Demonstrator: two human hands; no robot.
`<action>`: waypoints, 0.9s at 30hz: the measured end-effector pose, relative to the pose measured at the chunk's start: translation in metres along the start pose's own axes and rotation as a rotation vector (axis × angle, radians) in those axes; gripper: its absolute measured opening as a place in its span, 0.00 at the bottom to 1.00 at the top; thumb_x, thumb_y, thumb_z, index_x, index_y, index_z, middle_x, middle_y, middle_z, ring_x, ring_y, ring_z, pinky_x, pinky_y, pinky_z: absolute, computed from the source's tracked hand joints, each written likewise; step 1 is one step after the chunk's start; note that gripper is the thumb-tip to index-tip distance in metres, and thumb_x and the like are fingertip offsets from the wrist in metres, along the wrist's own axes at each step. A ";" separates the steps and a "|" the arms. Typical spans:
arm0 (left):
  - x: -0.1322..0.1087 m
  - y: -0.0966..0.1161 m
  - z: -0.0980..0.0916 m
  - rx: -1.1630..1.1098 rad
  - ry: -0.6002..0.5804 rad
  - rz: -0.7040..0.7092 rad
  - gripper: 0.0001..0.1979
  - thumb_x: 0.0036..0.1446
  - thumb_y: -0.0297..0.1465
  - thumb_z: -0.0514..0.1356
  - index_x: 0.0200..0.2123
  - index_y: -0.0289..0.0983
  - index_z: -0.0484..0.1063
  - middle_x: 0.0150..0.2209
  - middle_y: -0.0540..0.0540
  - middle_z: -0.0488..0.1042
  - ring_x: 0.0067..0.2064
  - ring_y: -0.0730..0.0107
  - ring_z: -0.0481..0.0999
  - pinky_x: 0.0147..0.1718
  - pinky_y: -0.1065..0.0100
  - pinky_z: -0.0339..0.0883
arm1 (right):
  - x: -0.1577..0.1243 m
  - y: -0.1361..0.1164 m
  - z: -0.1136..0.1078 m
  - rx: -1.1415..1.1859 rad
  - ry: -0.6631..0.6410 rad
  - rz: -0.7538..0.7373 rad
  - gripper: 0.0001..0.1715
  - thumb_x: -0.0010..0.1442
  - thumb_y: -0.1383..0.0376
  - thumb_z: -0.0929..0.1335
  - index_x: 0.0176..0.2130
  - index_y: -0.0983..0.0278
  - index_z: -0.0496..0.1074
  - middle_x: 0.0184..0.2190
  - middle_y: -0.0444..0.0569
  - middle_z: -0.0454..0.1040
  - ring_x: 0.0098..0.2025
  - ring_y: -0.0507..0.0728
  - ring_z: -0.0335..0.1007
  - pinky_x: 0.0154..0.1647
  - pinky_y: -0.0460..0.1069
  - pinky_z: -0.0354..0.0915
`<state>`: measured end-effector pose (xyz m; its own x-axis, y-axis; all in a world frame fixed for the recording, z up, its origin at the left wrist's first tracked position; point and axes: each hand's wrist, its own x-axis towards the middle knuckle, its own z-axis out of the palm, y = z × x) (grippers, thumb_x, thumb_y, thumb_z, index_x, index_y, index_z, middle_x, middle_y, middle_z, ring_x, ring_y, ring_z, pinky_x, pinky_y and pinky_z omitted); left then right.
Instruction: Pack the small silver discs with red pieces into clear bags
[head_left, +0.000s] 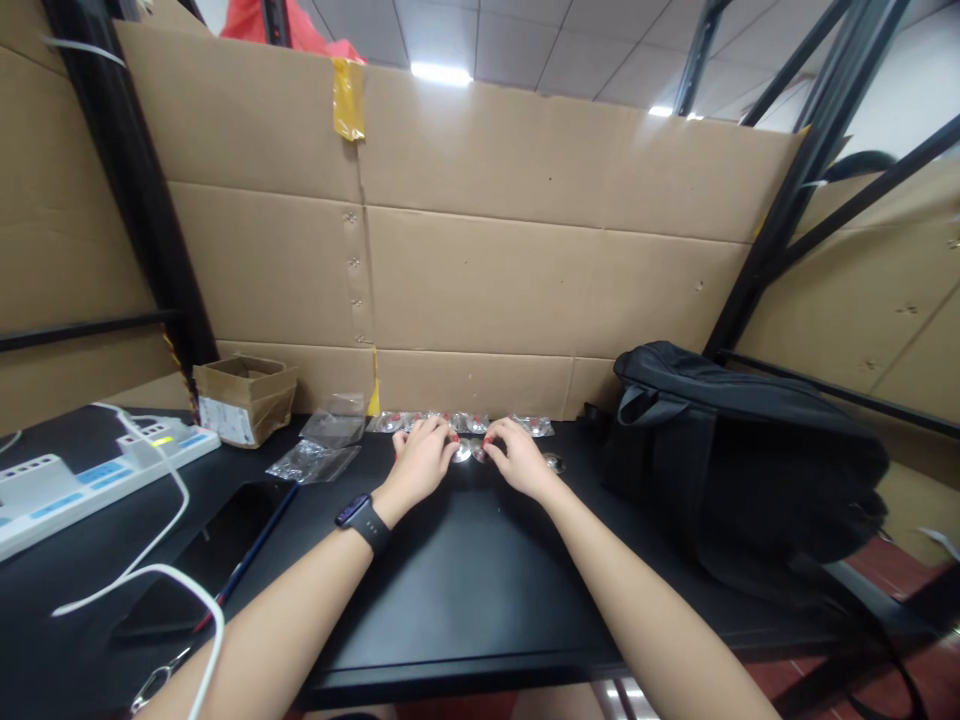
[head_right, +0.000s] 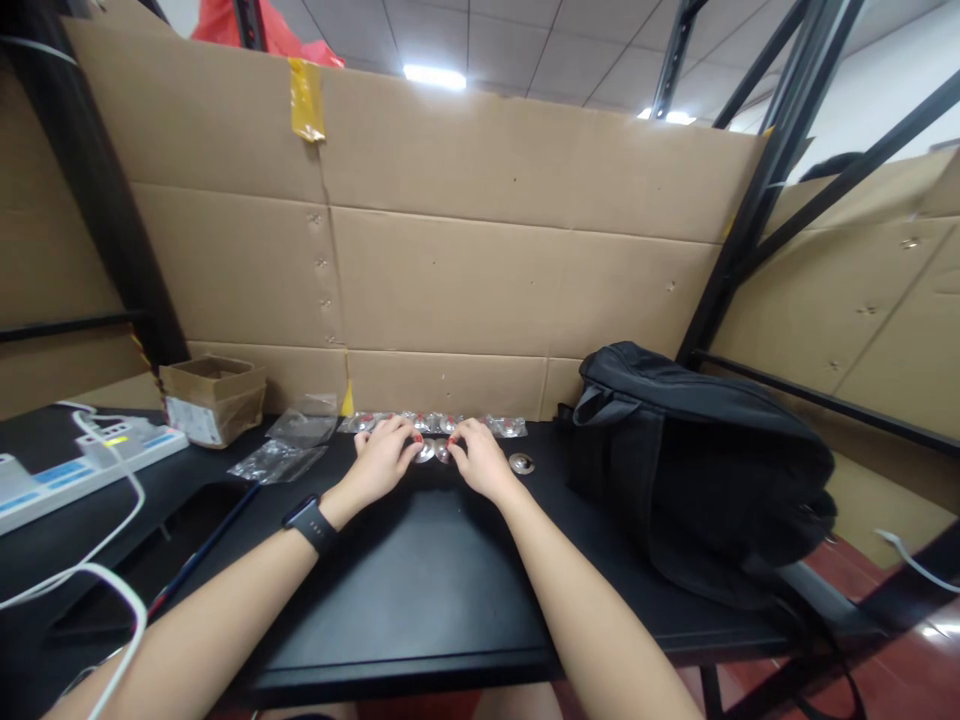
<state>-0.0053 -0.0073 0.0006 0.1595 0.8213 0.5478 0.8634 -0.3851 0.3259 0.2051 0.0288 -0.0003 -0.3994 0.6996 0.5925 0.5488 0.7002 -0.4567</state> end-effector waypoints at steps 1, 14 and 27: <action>0.002 0.000 0.000 -0.030 0.010 -0.040 0.08 0.65 0.34 0.55 0.39 0.41 0.73 0.47 0.44 0.73 0.52 0.56 0.68 0.49 0.55 0.55 | -0.001 0.001 0.000 -0.022 -0.004 0.002 0.03 0.62 0.68 0.66 0.35 0.63 0.70 0.41 0.51 0.72 0.46 0.59 0.68 0.51 0.54 0.64; 0.006 0.003 0.017 -1.053 -0.093 -0.256 0.20 0.60 0.46 0.60 0.37 0.33 0.76 0.38 0.42 0.79 0.43 0.61 0.75 0.45 0.64 0.65 | 0.001 -0.020 0.014 0.522 0.120 0.146 0.13 0.63 0.55 0.67 0.40 0.62 0.70 0.44 0.52 0.75 0.41 0.57 0.75 0.41 0.50 0.71; 0.008 0.004 0.018 -0.833 -0.044 -0.204 0.13 0.59 0.38 0.60 0.35 0.34 0.77 0.38 0.43 0.80 0.42 0.61 0.78 0.47 0.63 0.67 | -0.003 -0.026 0.011 0.816 -0.061 0.304 0.27 0.56 0.54 0.74 0.52 0.61 0.72 0.50 0.54 0.74 0.40 0.58 0.79 0.46 0.57 0.76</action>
<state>0.0078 0.0060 -0.0076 0.0726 0.9170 0.3922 0.2469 -0.3975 0.8838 0.1842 0.0102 0.0029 -0.3724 0.8627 0.3422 -0.0498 0.3496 -0.9356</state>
